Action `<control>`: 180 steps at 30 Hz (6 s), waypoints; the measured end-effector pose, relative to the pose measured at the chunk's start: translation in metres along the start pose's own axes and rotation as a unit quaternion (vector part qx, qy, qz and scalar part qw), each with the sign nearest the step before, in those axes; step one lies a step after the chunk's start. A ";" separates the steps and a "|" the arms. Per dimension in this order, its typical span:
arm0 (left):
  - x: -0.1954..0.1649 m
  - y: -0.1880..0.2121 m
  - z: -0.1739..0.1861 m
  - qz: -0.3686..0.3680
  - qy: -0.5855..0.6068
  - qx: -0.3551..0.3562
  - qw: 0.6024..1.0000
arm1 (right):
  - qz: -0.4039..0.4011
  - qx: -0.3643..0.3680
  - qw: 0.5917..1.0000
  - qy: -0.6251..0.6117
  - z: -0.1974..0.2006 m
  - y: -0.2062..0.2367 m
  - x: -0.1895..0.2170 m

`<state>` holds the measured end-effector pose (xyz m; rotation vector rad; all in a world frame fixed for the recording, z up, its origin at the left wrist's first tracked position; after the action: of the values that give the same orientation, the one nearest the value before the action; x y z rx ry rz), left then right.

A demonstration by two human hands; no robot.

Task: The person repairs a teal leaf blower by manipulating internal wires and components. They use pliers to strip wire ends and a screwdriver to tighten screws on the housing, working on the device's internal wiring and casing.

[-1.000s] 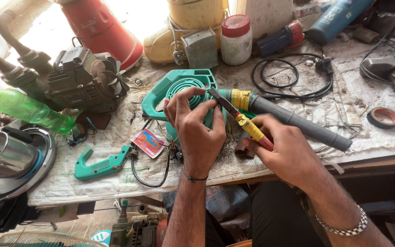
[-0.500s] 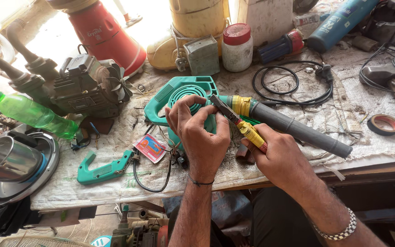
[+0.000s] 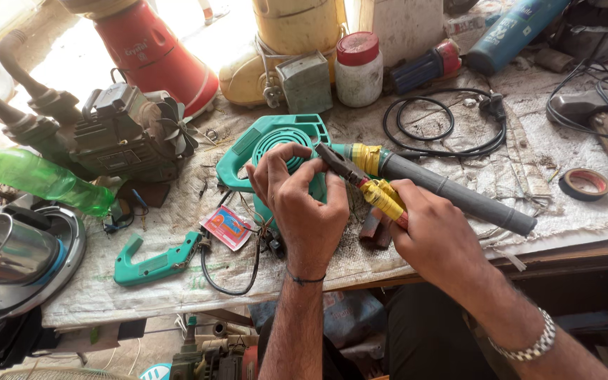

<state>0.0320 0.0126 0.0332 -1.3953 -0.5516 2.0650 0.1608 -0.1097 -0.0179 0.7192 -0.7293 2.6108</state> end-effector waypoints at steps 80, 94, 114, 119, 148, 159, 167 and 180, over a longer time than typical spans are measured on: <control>0.004 0.011 -0.006 -0.043 -0.040 0.000 0.998 | 0.157 -0.168 0.962 -0.147 0.003 -0.041 0.030; 0.007 0.011 -0.007 -0.051 -0.043 0.009 0.998 | 0.030 -0.094 0.920 -0.379 -0.026 -0.064 -0.008; 0.005 0.011 -0.006 -0.048 -0.049 0.007 0.998 | 0.087 -0.175 0.957 -0.214 -0.014 -0.043 0.017; 0.003 0.012 -0.005 -0.048 -0.044 0.005 0.998 | 0.041 -0.136 0.905 -0.401 -0.028 -0.063 0.002; 0.006 0.010 -0.007 -0.050 -0.059 0.004 0.997 | 0.009 -0.158 0.943 -0.292 -0.027 -0.042 0.012; 0.007 0.012 -0.007 -0.061 -0.061 0.010 0.996 | 0.031 -0.167 0.931 -0.323 -0.024 -0.044 0.015; 0.007 0.012 -0.006 -0.067 -0.064 0.007 0.996 | 0.008 -0.140 0.866 -0.481 -0.043 -0.049 -0.002; 0.008 0.011 -0.004 -0.077 -0.076 0.023 0.994 | 0.066 -0.157 0.951 -0.260 -0.018 -0.046 0.014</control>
<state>0.0306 0.0104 0.0195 -1.1393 -0.6484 2.0557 0.1631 -0.0602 -0.0057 1.3082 -1.3465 2.3376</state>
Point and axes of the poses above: each hand's wrist, its own y-axis away from the middle knuckle, its own z-axis out of the back of the hand, x = y × z, the point moved 6 cm from there along -y, towards the middle knuckle, and after that the axes turned 13 degrees about z, right-handed, at the moved point
